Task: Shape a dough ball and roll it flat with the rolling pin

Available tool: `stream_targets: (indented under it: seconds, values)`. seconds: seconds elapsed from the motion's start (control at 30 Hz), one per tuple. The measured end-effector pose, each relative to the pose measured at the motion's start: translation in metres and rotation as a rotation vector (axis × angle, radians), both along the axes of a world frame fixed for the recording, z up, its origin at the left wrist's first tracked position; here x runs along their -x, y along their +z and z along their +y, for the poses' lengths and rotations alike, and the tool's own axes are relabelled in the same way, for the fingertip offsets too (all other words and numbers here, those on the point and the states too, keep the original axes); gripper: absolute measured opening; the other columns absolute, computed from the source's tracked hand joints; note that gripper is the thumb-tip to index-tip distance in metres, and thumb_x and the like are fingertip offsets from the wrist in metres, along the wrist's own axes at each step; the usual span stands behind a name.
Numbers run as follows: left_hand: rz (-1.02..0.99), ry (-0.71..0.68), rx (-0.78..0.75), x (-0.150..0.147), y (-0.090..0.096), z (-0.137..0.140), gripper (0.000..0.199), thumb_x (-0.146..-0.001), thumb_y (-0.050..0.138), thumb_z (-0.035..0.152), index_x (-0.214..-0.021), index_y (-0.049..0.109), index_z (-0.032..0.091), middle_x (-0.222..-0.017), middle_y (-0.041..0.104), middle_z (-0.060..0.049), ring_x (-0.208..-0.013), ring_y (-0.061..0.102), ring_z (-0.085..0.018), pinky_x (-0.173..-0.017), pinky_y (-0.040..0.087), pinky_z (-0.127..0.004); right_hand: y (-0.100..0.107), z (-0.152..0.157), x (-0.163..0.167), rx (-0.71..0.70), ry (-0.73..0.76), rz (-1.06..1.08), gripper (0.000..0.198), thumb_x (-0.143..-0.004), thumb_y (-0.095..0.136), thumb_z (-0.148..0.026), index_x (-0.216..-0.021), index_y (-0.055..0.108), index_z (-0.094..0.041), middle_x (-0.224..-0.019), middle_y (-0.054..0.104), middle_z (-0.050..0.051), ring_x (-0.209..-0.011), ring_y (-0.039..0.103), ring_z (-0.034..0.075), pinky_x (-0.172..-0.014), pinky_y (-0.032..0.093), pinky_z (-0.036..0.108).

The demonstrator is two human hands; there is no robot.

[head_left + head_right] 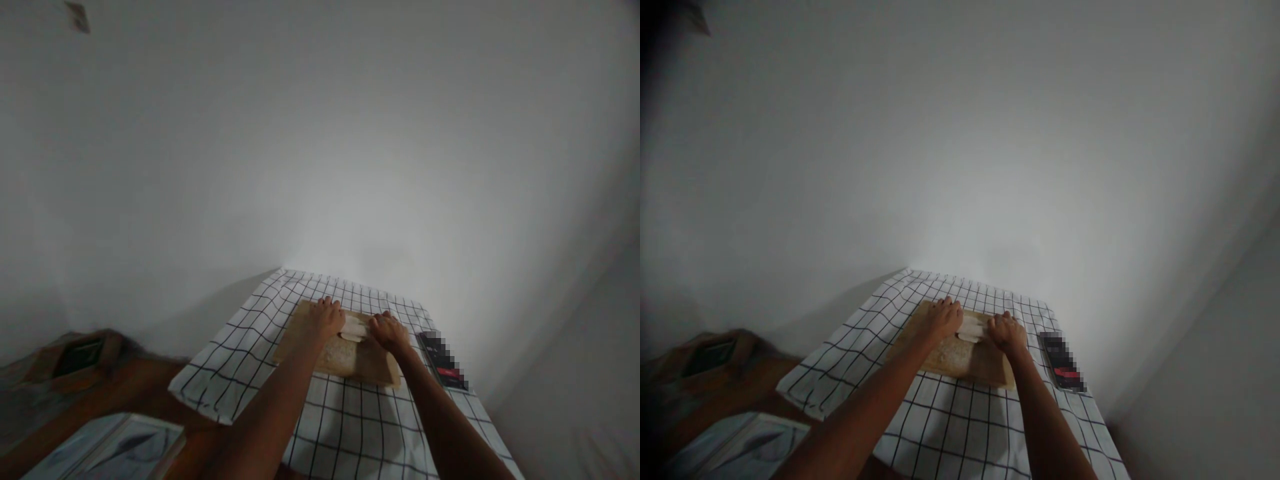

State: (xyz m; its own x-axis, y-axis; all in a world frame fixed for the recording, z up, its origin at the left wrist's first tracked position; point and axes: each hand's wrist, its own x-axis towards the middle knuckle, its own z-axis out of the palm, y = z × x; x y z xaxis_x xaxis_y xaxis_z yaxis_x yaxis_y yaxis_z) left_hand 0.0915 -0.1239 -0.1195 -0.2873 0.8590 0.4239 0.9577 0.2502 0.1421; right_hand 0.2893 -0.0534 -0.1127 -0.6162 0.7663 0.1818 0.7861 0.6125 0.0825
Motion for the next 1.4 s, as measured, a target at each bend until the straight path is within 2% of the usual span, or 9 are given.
stream_targets:
  seconds: [0.23,0.47,0.6,0.87,1.23,1.4]
  values:
    - [-0.029,0.021,0.003,-0.002,0.005,0.005,0.030,-0.095,0.043,0.025,-0.104,0.068,0.012,-0.114,0.065,-0.018,-0.112,0.056,-0.032,-0.091,0.042,-0.046,-0.003,0.008,0.003,-0.043,0.034,-0.027,0.034,-0.101,0.033,-0.025,-0.116,0.063,-0.021,-0.111,0.065,0.012,-0.104,0.061,0.025,-0.078,0.048,0.033]
    - [-0.015,0.019,0.005,-0.004,0.005,0.003,0.032,-0.097,0.040,0.027,-0.107,0.068,0.014,-0.114,0.064,-0.017,-0.112,0.055,-0.031,-0.091,0.043,-0.045,-0.012,0.001,0.003,0.006,-0.139,0.162,0.039,-0.102,0.030,-0.029,-0.120,0.064,-0.025,-0.121,0.065,0.010,-0.109,0.062,0.023,-0.083,0.048,0.034]
    - [0.012,0.006,-0.011,-0.005,0.005,-0.002,0.032,-0.097,0.041,0.026,-0.106,0.068,0.012,-0.111,0.065,-0.019,-0.109,0.056,-0.031,-0.091,0.043,-0.045,-0.015,-0.004,0.002,0.028,-0.135,0.196,0.038,-0.101,0.031,-0.027,-0.119,0.065,-0.026,-0.126,0.065,0.007,-0.112,0.062,0.024,-0.085,0.049,0.034]
    - [0.044,-0.026,-0.070,-0.004,-0.006,-0.004,0.027,-0.094,0.046,0.026,-0.102,0.069,0.015,-0.106,0.066,-0.016,-0.106,0.058,-0.031,-0.089,0.043,-0.044,-0.025,-0.006,-0.002,-0.008,-0.081,0.170,0.031,-0.099,0.041,-0.030,-0.119,0.064,-0.024,-0.126,0.065,0.010,-0.111,0.063,0.024,-0.086,0.050,0.034]
    - [0.078,-0.063,-0.137,-0.008,-0.010,-0.023,0.027,-0.095,0.044,0.025,-0.103,0.068,0.017,-0.107,0.066,-0.017,-0.103,0.058,-0.029,-0.089,0.044,-0.044,-0.009,-0.037,-0.005,-0.025,-0.077,0.186,0.028,-0.098,0.048,-0.038,-0.115,0.066,-0.024,-0.126,0.066,0.012,-0.114,0.062,0.025,-0.089,0.049,0.035]
    - [0.086,-0.068,-0.131,-0.009,-0.011,-0.025,0.026,-0.096,0.045,0.026,-0.101,0.069,0.017,-0.105,0.067,-0.016,-0.103,0.058,-0.029,-0.089,0.043,-0.044,-0.013,-0.039,-0.006,-0.028,-0.074,0.200,0.026,-0.099,0.046,-0.031,-0.114,0.066,-0.026,-0.125,0.067,0.010,-0.115,0.062,0.025,-0.090,0.049,0.034]
